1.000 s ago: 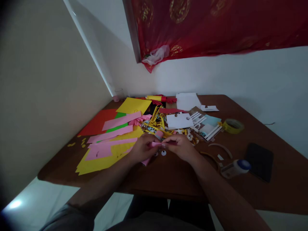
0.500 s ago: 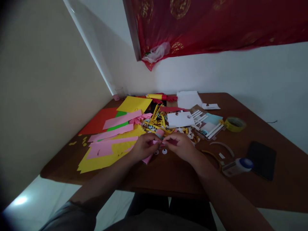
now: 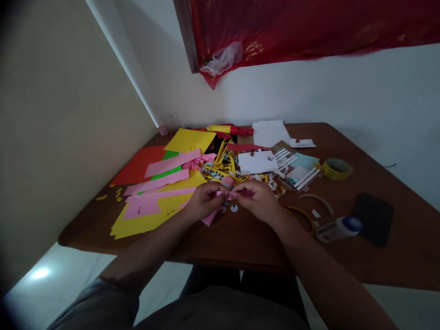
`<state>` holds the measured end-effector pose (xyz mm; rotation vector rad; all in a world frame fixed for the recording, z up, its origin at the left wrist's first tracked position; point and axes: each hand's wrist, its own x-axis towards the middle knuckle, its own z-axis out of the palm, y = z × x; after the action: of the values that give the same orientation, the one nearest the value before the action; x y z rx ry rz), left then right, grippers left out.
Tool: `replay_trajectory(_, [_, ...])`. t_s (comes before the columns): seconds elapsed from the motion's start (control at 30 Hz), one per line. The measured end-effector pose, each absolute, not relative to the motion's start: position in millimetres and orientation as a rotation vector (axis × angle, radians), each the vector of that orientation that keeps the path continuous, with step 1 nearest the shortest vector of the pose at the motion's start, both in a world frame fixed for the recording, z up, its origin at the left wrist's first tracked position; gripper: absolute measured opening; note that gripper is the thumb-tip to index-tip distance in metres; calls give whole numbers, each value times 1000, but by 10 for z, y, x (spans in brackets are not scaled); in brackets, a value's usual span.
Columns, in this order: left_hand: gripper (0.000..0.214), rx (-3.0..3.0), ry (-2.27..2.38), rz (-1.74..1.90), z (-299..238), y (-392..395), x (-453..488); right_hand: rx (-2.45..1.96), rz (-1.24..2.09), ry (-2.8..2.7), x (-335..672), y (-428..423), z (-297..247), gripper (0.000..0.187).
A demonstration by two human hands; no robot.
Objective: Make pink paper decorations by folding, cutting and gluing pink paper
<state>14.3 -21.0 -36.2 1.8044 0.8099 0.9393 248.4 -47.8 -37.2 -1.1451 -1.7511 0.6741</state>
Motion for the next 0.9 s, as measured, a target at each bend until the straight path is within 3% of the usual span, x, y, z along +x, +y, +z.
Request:
replay_trajectory(0.43, [35,1787,808,981,-325,-229,166,-1158,728,-1651,2437,-529,-335,15])
replay_trajectory(0.7, [32,1755,827,986,-306,-243,172,-1113,1175,-1413,2447,-489,-358,41])
replay_trajectory(0.9, [25,1864,855,1014,-318,-234,151,-1107,1302,-1306,2438,-475,-330,52])
